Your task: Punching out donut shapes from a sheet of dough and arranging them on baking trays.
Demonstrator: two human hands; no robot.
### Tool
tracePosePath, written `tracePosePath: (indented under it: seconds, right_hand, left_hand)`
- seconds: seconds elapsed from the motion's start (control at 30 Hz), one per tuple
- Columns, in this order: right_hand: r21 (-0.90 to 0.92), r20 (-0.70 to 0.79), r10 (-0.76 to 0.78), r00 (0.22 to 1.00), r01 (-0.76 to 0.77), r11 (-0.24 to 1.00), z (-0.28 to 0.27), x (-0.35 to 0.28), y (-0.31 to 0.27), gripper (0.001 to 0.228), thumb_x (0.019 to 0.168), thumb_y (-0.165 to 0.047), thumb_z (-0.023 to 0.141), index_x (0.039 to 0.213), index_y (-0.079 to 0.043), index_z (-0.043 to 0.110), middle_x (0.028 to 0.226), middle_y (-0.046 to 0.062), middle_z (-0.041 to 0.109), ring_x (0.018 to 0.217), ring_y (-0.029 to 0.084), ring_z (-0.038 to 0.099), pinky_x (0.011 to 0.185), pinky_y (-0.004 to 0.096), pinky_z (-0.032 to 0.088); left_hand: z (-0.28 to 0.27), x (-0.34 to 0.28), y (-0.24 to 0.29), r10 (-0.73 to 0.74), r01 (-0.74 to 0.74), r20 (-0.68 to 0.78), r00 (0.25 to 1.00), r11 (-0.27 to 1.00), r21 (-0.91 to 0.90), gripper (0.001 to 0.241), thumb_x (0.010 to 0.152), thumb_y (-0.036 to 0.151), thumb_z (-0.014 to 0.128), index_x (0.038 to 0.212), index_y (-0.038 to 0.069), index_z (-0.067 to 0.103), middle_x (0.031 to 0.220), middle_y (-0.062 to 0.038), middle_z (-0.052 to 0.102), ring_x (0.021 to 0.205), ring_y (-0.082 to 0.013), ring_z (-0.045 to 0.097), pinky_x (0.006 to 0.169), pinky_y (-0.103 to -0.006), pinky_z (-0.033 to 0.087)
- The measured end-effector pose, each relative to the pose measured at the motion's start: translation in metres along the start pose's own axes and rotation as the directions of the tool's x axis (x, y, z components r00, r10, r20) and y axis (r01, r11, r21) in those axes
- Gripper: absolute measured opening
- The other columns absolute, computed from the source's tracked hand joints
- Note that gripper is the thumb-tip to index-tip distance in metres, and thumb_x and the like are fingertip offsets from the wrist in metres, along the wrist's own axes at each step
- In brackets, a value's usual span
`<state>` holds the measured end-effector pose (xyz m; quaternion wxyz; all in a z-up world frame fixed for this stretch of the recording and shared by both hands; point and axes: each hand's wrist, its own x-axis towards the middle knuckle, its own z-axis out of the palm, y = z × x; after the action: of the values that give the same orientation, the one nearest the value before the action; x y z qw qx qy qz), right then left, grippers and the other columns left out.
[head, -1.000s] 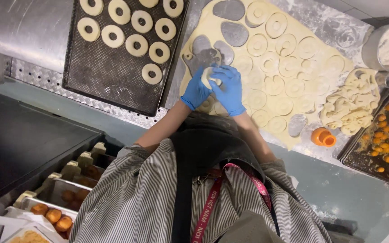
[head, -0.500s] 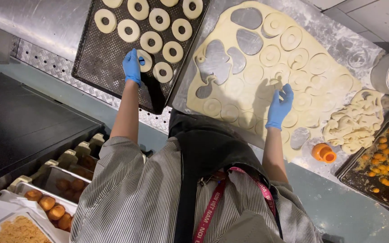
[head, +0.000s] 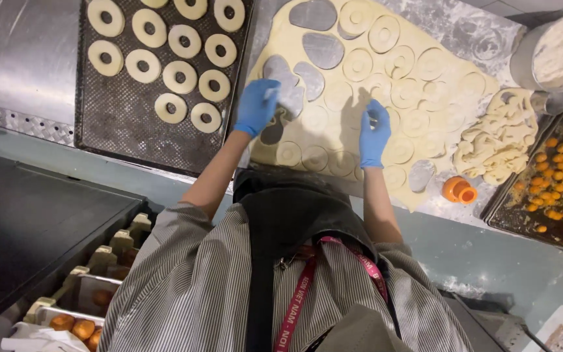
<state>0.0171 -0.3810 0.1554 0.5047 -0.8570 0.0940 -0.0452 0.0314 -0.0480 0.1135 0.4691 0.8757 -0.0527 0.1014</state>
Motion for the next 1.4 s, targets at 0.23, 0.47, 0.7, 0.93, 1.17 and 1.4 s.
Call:
tracePosePath:
  seconds: [0.23,0.47,0.7,0.93,1.17,1.4]
  right_hand:
    - [0.021,0.08,-0.078,0.994,0.076,0.997,0.008,0.011,-0.016,0.025,0.101,-0.007,0.065,0.125,-0.006,0.066,0.119,0.007,0.069,0.103,0.016,0.068,0.088,0.031,0.055]
    - [-0.025,0.058,0.005,0.998,-0.004,1.0,-0.014,0.007,0.01,0.021,0.1,-0.009,0.065,0.12,-0.006,0.07,0.118,0.008,0.072,0.098,0.018,0.069,0.088,0.031,0.055]
    - [-0.007,0.063,-0.026,0.998,0.027,1.0,-0.014,-0.002,0.003,0.019,0.1,-0.008,0.065,0.118,-0.006,0.071,0.114,0.009,0.075,0.1,0.018,0.071,0.086,0.031,0.055]
    - [0.054,0.116,-0.044,0.992,0.038,0.998,-0.005,-0.021,0.001,0.021,0.1,-0.007,0.064,0.121,-0.007,0.07,0.112,0.006,0.075,0.097,0.015,0.071,0.086,0.029,0.056]
    - [0.018,0.524,0.045,0.851,-0.064,0.998,0.014,-0.025,-0.017,0.064,0.087,-0.005,0.072,0.146,-0.008,0.048,0.102,0.003,0.067,0.078,0.012,0.059,0.072,0.028,0.051]
    - [0.168,0.241,-0.034,0.97,-0.008,0.986,0.053,-0.013,-0.002,0.014,0.1,-0.009,0.073,0.11,-0.003,0.064,0.104,0.007,0.067,0.088,0.018,0.06,0.083,0.031,0.052]
  left_hand:
    - [0.111,0.033,-0.01,-0.151,-0.075,0.514,0.844,0.917,0.392,0.026,0.087,0.027,0.068,0.104,0.008,0.072,0.107,-0.018,0.071,0.098,-0.0386,0.066,0.085,-0.0524,0.052]
    - [0.07,0.061,-0.04,-0.135,0.004,0.402,0.906,0.951,0.311,0.022,0.084,0.031,0.073,0.089,0.009,0.071,0.095,-0.019,0.07,0.088,-0.0409,0.067,0.079,-0.0517,0.053]
    - [0.154,-0.024,-0.018,0.045,-0.049,0.176,0.983,0.999,0.019,0.014,0.09,0.02,0.068,0.093,0.008,0.063,0.099,-0.016,0.066,0.095,-0.0373,0.063,0.085,-0.0493,0.054]
    - [0.139,-0.023,0.006,0.113,-0.169,0.263,0.958,0.965,0.2,0.028,0.062,0.025,0.076,0.082,0.009,0.066,0.087,-0.018,0.067,0.085,-0.0408,0.063,0.077,-0.0508,0.052]
    - [0.101,-0.029,0.004,0.014,0.122,0.527,0.849,0.967,-0.222,0.036,0.085,0.023,0.079,0.116,0.007,0.069,0.099,-0.013,0.071,0.09,-0.0325,0.067,0.08,-0.0433,0.055]
    - [0.065,-0.024,0.033,-0.263,0.729,0.696,0.668,0.045,-0.683,0.042,0.097,0.014,0.07,0.135,-0.001,0.063,0.123,-0.008,0.071,0.109,-0.0172,0.07,0.09,-0.0302,0.058]
